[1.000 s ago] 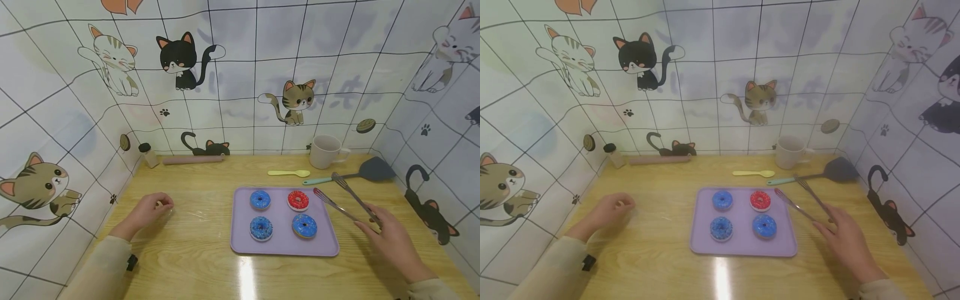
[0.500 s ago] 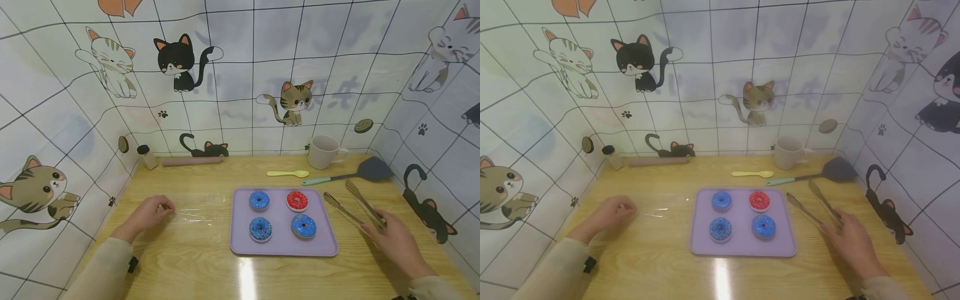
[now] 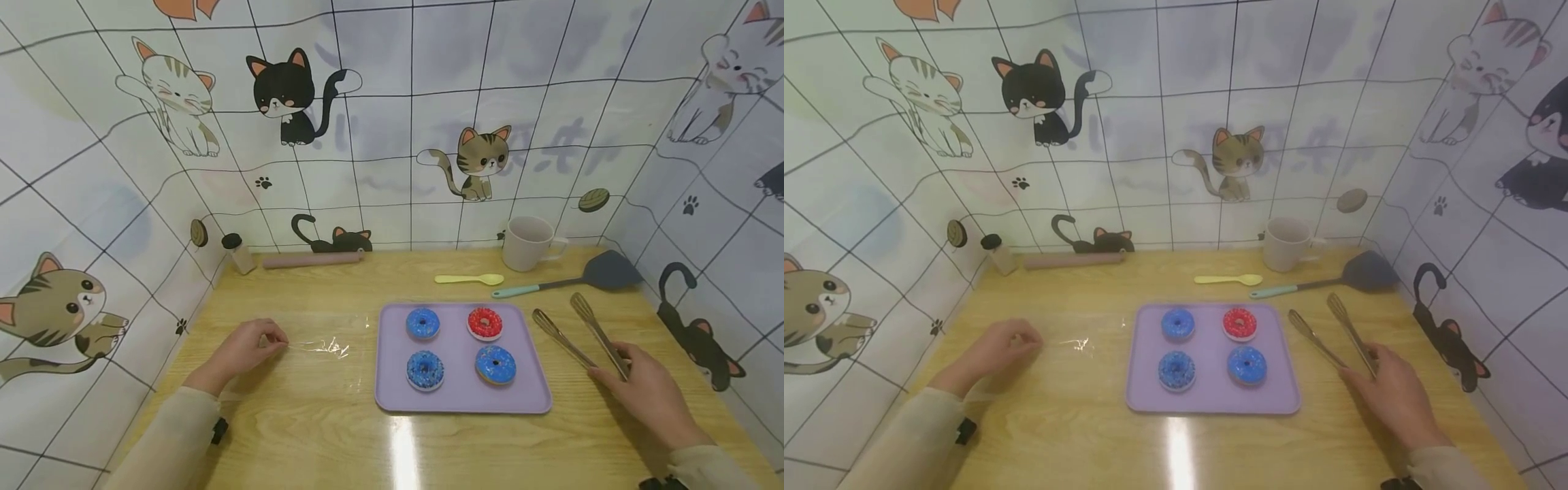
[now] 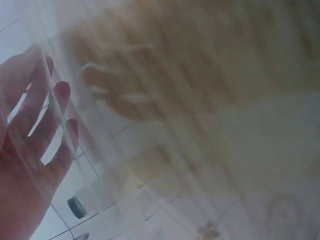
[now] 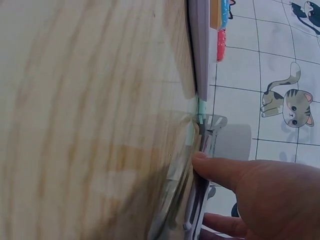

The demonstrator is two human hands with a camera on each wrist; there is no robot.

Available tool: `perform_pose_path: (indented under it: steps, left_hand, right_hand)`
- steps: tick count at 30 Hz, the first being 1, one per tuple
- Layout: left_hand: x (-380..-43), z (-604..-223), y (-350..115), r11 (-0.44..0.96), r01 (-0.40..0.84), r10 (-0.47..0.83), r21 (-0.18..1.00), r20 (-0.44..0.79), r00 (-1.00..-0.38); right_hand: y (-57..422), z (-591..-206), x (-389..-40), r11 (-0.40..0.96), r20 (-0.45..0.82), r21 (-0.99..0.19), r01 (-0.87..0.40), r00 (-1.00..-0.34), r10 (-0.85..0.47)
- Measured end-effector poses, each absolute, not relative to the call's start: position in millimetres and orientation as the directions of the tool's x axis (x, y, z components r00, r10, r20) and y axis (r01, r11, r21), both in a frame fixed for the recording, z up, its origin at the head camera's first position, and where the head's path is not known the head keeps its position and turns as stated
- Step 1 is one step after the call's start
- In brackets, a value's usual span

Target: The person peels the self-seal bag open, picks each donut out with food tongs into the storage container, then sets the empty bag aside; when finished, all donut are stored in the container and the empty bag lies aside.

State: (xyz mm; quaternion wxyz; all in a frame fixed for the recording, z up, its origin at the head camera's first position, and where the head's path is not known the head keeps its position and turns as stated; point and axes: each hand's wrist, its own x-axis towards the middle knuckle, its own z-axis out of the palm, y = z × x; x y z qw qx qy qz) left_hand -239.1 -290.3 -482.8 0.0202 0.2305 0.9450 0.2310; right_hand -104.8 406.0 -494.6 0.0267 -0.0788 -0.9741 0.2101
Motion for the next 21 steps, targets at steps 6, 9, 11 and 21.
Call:
perform_pose_path:
  steps: [6, 9, 11, 21]
  left_hand:
    - [-247, -483, -285, 0.773, 0.418, 0.438, 0.478, 0.074, -0.896]
    - [-249, -480, -281, 0.748, 0.404, 0.438, 0.527, 0.065, -0.896]
    - [-249, -478, -278, 0.738, 0.393, 0.439, 0.549, 0.051, -0.897]
    - [-242, -470, -270, 0.732, 0.382, 0.400, 0.564, 0.098, -0.911]
  right_hand:
    - [411, -493, -103, 0.903, 0.012, -0.407, 0.135, -0.988, 0.154]
    - [411, -495, -103, 0.913, 0.085, -0.396, 0.097, -0.986, 0.141]
    - [409, -498, -105, 0.922, 0.152, -0.384, 0.054, -0.981, 0.121]
    - [376, -491, -135, 0.884, 0.342, -0.422, -0.203, -0.938, -0.053]
